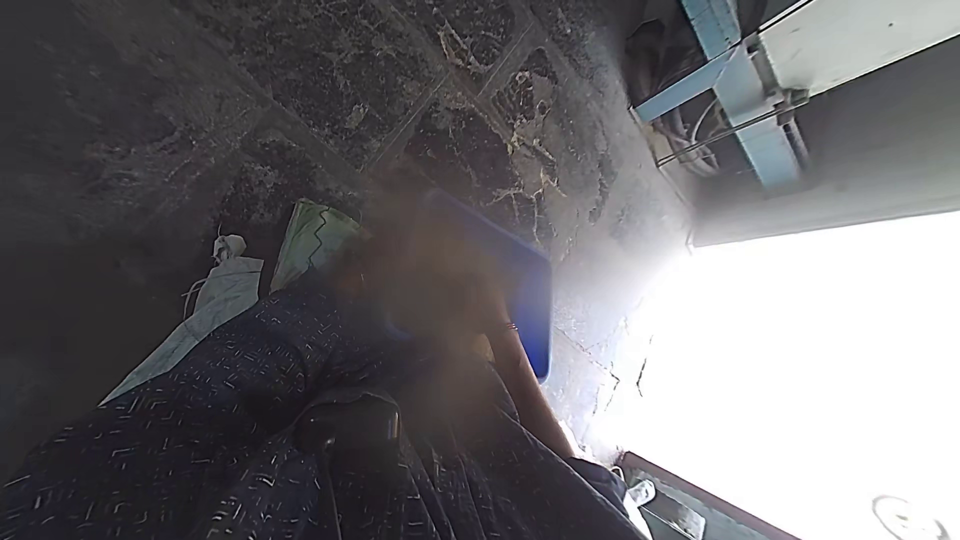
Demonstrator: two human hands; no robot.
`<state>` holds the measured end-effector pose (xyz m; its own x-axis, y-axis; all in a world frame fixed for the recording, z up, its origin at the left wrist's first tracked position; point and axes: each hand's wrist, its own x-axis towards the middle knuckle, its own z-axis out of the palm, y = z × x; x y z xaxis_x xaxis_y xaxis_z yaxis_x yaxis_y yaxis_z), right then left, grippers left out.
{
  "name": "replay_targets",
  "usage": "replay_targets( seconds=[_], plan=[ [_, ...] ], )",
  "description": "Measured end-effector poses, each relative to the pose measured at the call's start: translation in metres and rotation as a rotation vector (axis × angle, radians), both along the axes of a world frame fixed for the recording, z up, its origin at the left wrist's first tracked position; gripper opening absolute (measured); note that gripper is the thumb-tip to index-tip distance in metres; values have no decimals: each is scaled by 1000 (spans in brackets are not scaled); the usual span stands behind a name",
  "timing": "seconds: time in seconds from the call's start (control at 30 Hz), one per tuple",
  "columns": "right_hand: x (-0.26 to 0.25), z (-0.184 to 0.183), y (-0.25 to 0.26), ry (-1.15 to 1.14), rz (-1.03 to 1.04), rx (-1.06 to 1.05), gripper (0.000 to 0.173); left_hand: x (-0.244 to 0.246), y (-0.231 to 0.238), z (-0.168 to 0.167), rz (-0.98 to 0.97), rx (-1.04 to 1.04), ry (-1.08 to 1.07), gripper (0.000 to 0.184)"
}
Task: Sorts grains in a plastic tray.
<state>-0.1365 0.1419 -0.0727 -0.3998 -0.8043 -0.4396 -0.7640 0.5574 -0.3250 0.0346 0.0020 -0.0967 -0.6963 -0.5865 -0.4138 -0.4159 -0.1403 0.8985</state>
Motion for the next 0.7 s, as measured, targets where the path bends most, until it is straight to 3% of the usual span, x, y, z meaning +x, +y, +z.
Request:
replay_targets(
  seconds=[0.27, 0.43, 0.7],
  plan=[
    [-4, -8, 6, 40, 28, -102, 23, 0, -2, 0, -23, -13, -12, 46],
    [-6, -14, 5, 92, 11, -181, 35, -1, -1, 0, 3, 36, -5, 51],
    [-7, -16, 6, 77, 0, -148, 32, 0, -1, -1, -24, -10, 8, 51]
  ],
)
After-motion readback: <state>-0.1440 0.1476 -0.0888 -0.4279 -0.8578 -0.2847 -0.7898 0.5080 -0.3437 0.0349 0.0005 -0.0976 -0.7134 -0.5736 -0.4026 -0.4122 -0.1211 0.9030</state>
